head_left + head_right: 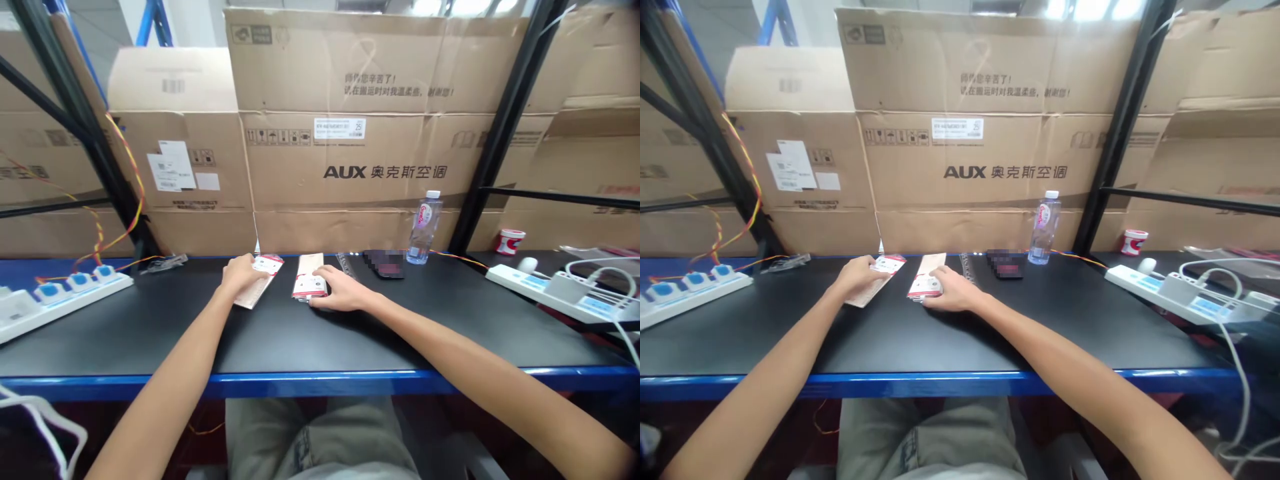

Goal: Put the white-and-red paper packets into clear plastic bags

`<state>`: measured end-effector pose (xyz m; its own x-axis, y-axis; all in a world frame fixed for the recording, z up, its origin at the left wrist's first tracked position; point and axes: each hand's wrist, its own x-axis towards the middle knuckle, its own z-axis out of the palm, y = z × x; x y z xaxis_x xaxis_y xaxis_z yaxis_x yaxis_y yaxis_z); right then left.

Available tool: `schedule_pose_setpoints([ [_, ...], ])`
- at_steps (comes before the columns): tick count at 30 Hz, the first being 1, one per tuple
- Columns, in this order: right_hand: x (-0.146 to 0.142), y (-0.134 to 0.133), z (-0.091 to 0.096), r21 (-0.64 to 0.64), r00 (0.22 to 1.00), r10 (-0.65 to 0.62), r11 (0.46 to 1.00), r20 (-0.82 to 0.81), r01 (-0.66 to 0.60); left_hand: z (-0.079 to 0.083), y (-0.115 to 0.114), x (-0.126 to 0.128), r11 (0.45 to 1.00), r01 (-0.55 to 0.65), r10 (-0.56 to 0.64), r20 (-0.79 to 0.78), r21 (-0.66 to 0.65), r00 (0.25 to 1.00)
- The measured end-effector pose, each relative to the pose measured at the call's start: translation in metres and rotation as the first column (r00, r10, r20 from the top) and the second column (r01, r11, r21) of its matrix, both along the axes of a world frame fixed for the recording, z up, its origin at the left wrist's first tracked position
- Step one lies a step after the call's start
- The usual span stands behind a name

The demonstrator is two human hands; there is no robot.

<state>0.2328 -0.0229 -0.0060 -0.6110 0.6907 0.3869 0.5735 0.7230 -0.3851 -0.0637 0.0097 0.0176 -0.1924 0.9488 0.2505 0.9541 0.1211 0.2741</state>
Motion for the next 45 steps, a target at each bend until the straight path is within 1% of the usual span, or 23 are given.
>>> schedule_pose_setpoints([
  [3,-0.001,-0.001,0.003,0.012,1.000,0.003,1.000,-0.030,-0.003,0.005,-0.003,-0.001,0.994,-0.010,-0.004,0.123,0.110,0.992],
  [5,-0.001,-0.001,0.004,0.040,0.998,0.004,0.999,-0.068,-0.001,0.010,-0.006,-0.002,0.995,0.010,-0.044,0.332,0.103,0.942],
  [7,-0.001,0.000,0.005,0.066,0.993,0.002,0.998,-0.119,0.006,0.018,-0.011,-0.002,0.996,0.072,-0.087,0.593,0.048,0.801],
  [10,-0.001,0.001,0.006,0.065,0.979,0.003,0.998,-0.206,0.010,0.029,-0.017,0.003,0.981,0.175,-0.161,0.848,0.082,0.505],
  [12,-0.003,0.000,0.006,0.002,0.960,0.012,1.000,-0.281,-0.012,0.033,-0.020,0.011,0.961,0.212,-0.243,0.909,0.178,0.339],
  [14,-0.006,-0.002,0.006,-0.157,0.924,0.019,0.984,-0.381,-0.085,0.034,-0.022,0.021,0.932,0.253,-0.314,0.926,0.259,0.211],
  [15,-0.008,-0.002,0.006,-0.255,0.899,0.009,0.957,-0.438,-0.134,0.033,-0.023,0.027,0.913,0.286,-0.345,0.925,0.291,0.160],
  [18,-0.012,-0.001,0.004,-0.470,0.810,-0.072,0.843,-0.582,-0.262,0.029,-0.027,0.044,0.839,0.398,-0.423,0.905,0.370,0.050],
  [19,-0.013,0.001,0.004,-0.497,0.783,-0.109,0.824,-0.612,-0.273,0.028,-0.029,0.049,0.815,0.430,-0.440,0.898,0.389,0.021],
  [21,-0.012,0.005,0.004,-0.515,0.744,-0.178,0.820,-0.644,-0.250,0.028,-0.033,0.057,0.780,0.472,-0.460,0.888,0.410,-0.013],
  [23,-0.008,0.011,0.006,-0.524,0.705,-0.239,0.824,-0.668,-0.217,0.030,-0.037,0.062,0.763,0.499,-0.472,0.882,0.410,-0.002],
  [24,-0.005,0.014,0.008,-0.531,0.682,-0.266,0.820,-0.682,-0.212,0.032,-0.038,0.063,0.766,0.509,-0.476,0.879,0.392,0.039],
  [25,-0.001,0.016,0.010,-0.541,0.660,-0.286,0.812,-0.695,-0.218,0.033,-0.040,0.063,0.778,0.514,-0.481,0.869,0.362,0.117],
  [27,0.006,0.020,0.014,-0.566,0.640,-0.314,0.791,-0.701,-0.233,0.034,-0.040,0.062,0.823,0.484,-0.501,0.780,0.296,0.375],
  [29,0.012,0.023,0.017,-0.593,0.667,-0.322,0.773,-0.672,-0.225,0.033,-0.039,0.059,0.854,0.426,-0.518,0.549,0.297,0.656],
  [30,0.014,0.024,0.018,-0.608,0.688,-0.324,0.765,-0.649,-0.213,0.031,-0.037,0.058,0.849,0.420,-0.524,0.409,0.321,0.747],
  [31,0.016,0.025,0.018,-0.620,0.712,-0.323,0.759,-0.624,-0.199,0.030,-0.036,0.056,0.833,0.435,-0.532,0.281,0.342,0.799],
  [34,0.019,0.026,0.016,-0.628,0.780,-0.281,0.758,-0.558,-0.176,0.026,-0.033,0.053,0.798,0.519,-0.555,0.040,0.305,0.831],
  [37,0.019,0.024,0.015,-0.578,0.845,-0.172,0.795,-0.506,-0.184,0.027,-0.035,0.054,0.773,0.606,-0.606,-0.063,0.185,0.793],
  [39,0.019,0.021,0.017,-0.557,0.878,-0.091,0.802,-0.470,-0.215,0.029,-0.040,0.057,0.733,0.676,-0.674,-0.050,0.074,0.737],
  [41,0.019,0.018,0.019,-0.563,0.896,-0.029,0.787,-0.442,-0.252,0.031,-0.044,0.059,0.710,0.703,-0.701,0.040,-0.050,0.712],
  [43,0.020,0.018,0.021,-0.569,0.904,-0.006,0.779,-0.428,-0.265,0.032,-0.046,0.060,0.713,0.692,-0.681,0.121,-0.118,0.722],
  [45,0.022,0.020,0.023,-0.554,0.912,-0.047,0.807,-0.408,-0.206,0.032,-0.045,0.059,0.746,0.660,-0.646,0.142,-0.096,0.750],
])
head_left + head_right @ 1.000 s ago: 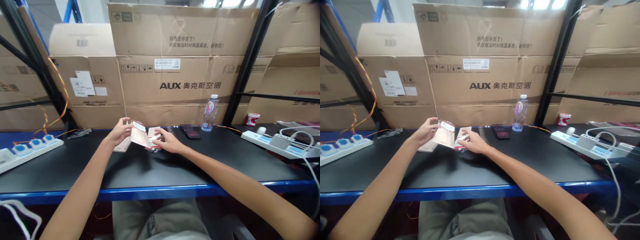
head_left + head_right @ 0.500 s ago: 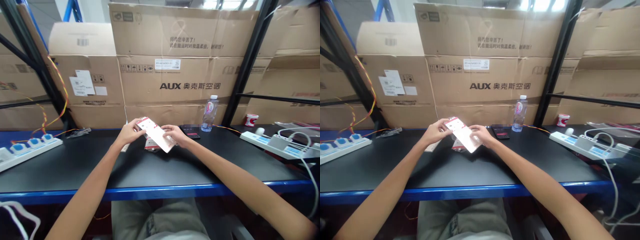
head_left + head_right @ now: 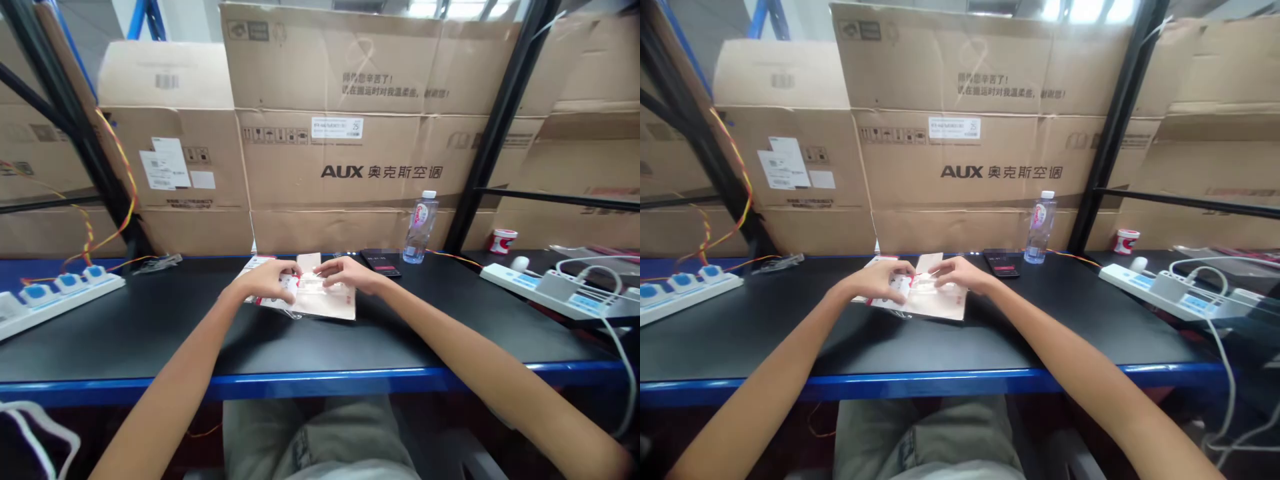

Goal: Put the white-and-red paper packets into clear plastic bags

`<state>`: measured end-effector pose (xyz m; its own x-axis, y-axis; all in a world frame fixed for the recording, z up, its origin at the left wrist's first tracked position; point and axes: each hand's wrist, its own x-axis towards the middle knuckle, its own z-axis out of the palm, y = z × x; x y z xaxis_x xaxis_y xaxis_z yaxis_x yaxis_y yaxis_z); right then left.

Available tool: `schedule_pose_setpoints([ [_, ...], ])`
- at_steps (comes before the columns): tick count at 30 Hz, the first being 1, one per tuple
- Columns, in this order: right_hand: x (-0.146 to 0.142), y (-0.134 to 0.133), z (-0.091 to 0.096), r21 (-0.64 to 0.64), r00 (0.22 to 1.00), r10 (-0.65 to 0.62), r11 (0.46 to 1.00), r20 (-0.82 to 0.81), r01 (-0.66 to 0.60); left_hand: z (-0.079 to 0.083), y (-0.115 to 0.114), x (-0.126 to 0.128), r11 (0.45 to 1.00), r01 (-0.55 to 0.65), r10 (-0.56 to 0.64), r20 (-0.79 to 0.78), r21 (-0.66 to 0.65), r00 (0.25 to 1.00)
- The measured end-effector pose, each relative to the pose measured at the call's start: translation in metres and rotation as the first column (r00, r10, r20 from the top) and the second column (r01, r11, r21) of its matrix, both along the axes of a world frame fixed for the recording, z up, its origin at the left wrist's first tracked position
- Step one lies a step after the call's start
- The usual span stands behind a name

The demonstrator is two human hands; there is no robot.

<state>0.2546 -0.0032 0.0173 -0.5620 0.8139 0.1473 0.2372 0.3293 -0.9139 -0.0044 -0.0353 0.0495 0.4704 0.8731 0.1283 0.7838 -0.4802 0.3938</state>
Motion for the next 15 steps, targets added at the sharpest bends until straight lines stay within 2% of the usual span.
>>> schedule_pose_setpoints([
  [2,0.001,0.004,0.001,0.087,0.987,-0.158,0.984,0.006,0.157,-0.001,0.003,-0.002,0.997,-0.050,0.048,0.038,0.059,0.998],
  [4,0.002,0.009,-0.001,0.179,0.943,-0.327,0.926,-0.057,0.332,-0.002,0.006,-0.003,0.991,-0.095,0.088,0.076,0.096,0.993],
  [8,-0.003,0.010,-0.005,0.289,0.862,-0.454,0.813,-0.228,0.505,-0.006,0.011,-0.001,0.965,-0.234,0.213,0.163,0.117,0.963],
  [10,-0.006,0.005,-0.005,0.482,0.852,-0.459,0.704,-0.253,0.522,-0.009,0.013,0.002,0.941,-0.315,0.288,0.200,0.120,0.937],
  [12,-0.010,-0.003,-0.003,0.681,0.868,-0.442,0.565,-0.227,0.465,-0.012,0.014,0.006,0.929,-0.347,0.314,0.225,0.124,0.922],
  [13,-0.011,-0.007,-0.001,0.744,0.875,-0.440,0.513,-0.201,0.429,-0.013,0.014,0.008,0.928,-0.349,0.313,0.239,0.128,0.919],
  [15,-0.013,-0.016,0.003,0.811,0.871,-0.468,0.447,-0.148,0.378,-0.014,0.014,0.011,0.933,-0.333,0.288,0.275,0.134,0.917],
])
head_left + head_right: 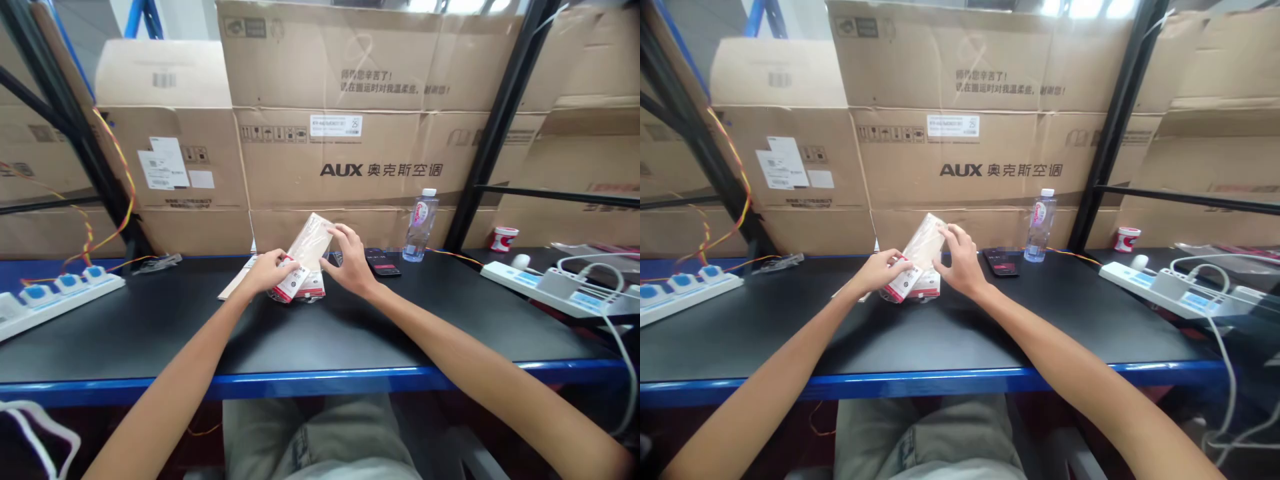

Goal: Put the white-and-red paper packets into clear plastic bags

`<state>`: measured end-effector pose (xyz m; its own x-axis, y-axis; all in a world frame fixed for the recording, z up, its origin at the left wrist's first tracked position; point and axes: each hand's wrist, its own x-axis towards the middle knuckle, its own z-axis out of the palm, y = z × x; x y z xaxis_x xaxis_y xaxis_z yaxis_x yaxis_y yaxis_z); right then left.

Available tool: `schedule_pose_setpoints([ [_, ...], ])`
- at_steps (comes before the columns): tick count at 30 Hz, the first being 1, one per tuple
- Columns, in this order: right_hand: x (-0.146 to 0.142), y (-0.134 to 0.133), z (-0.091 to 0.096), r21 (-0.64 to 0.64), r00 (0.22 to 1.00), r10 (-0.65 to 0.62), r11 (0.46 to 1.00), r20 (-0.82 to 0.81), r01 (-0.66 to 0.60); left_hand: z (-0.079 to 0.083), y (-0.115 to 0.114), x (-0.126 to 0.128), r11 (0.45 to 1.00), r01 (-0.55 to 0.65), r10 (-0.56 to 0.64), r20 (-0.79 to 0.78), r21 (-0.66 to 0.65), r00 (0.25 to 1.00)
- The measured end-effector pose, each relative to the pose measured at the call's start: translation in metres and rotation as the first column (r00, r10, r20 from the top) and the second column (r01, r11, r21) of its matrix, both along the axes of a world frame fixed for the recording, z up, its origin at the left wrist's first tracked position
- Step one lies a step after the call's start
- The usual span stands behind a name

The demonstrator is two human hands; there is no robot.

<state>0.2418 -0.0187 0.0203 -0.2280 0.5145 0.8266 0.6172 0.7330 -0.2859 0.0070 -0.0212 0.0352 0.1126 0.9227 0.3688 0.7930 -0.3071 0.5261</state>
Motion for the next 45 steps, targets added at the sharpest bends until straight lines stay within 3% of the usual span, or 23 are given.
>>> schedule_pose_setpoints([
  [6,0.002,-0.008,0.009,0.122,0.989,-0.116,0.987,0.088,0.105,0.001,-0.006,0.010,0.996,0.081,-0.077,0.161,-0.021,0.984],
  [13,0.002,0.003,0.000,-0.075,0.956,0.165,0.986,0.244,-0.151,0.002,-0.012,0.018,0.986,0.158,-0.136,0.289,-0.054,0.948],
  [17,0.000,0.001,-0.004,-0.059,0.963,0.213,0.977,0.166,-0.206,0.001,-0.010,0.017,0.989,0.145,-0.128,0.266,-0.044,0.956],
  [22,0.001,-0.001,-0.005,-0.173,0.965,0.249,0.957,0.079,-0.233,-0.002,-0.008,0.015,0.986,0.153,-0.134,0.244,-0.061,0.960],
  [28,-0.003,0.002,-0.009,-0.229,0.934,0.345,0.920,0.093,-0.317,-0.005,-0.007,0.015,0.982,0.173,-0.147,0.279,-0.070,0.949],
  [34,-0.003,0.001,-0.009,-0.207,0.911,0.404,0.901,0.083,-0.381,-0.005,-0.007,0.015,0.980,0.187,-0.161,0.270,-0.071,0.949],
  [45,-0.004,0.011,-0.019,-0.241,0.870,0.459,0.878,0.178,-0.414,-0.009,-0.001,0.011,0.968,0.248,-0.229,0.315,-0.023,0.921],
])
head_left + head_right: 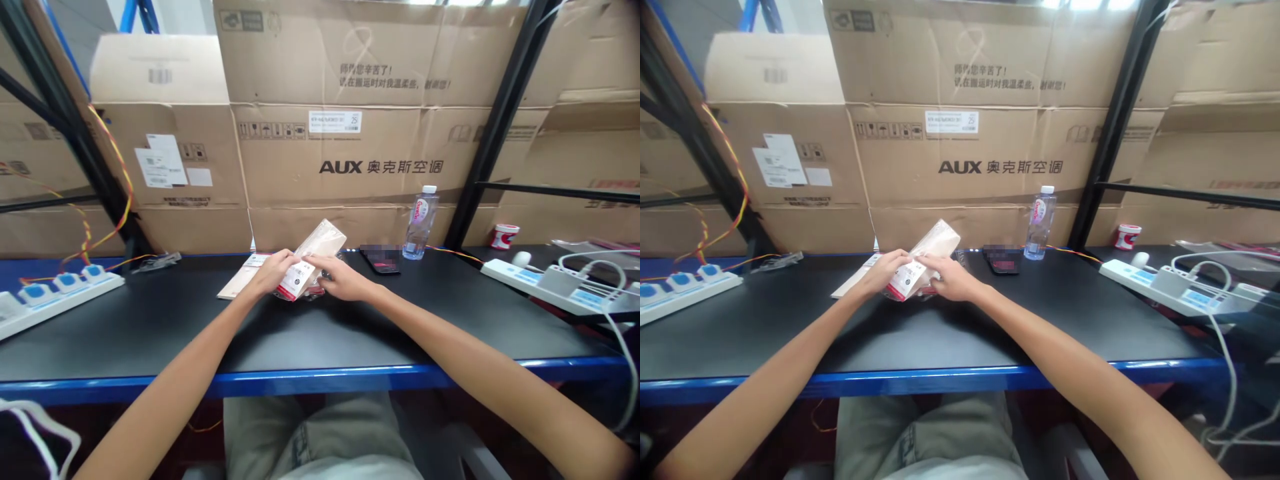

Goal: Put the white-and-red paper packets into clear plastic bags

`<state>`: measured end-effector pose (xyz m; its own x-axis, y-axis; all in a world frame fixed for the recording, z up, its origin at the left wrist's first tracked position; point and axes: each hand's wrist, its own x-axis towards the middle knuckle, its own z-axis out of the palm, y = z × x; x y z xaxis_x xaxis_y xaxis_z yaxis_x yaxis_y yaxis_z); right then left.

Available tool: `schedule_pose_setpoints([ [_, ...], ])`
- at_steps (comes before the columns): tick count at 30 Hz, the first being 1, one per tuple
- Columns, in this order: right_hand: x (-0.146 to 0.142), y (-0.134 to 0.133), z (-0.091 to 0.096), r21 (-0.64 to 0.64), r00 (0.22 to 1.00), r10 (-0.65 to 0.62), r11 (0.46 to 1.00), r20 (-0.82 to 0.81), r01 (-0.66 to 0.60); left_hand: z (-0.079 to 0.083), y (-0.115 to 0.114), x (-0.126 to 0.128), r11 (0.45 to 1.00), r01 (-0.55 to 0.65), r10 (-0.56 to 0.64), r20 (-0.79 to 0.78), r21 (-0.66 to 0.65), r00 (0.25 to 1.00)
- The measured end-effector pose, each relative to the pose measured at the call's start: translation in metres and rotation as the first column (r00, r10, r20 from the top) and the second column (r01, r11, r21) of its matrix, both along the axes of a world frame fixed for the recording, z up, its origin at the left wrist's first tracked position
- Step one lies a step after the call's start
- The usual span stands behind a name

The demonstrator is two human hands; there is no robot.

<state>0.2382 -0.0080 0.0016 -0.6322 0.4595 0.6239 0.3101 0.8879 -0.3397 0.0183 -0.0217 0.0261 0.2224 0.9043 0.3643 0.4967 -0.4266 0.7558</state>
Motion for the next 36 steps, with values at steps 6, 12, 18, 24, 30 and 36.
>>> schedule_pose_setpoints([
  [6,0.000,-0.003,0.012,-0.316,0.966,-0.174,0.943,-0.193,0.107,-0.004,0.010,-0.002,0.993,-0.004,0.034,0.253,-0.118,0.967],
  [12,0.009,0.017,0.014,-0.521,0.820,-0.374,0.846,-0.434,0.110,-0.001,0.013,-0.006,0.970,-0.025,0.128,0.425,-0.240,0.896],
  [18,0.042,0.048,0.004,-0.432,0.760,-0.619,0.751,-0.199,0.499,-0.010,0.016,-0.009,0.960,-0.112,0.184,0.278,-0.256,0.943],
  [24,0.059,0.057,-0.006,-0.356,0.722,-0.684,0.652,0.103,0.669,-0.020,0.021,-0.013,0.964,-0.130,0.164,0.133,-0.232,0.977],
  [30,0.052,0.056,-0.012,-0.257,0.706,-0.684,0.660,0.185,0.706,-0.023,0.024,-0.019,0.969,-0.239,0.243,-0.350,0.057,0.904],
  [36,0.047,0.049,-0.010,-0.149,0.624,-0.738,0.608,0.256,0.780,-0.023,0.023,-0.017,0.973,-0.222,0.224,-0.444,0.058,0.867],
])
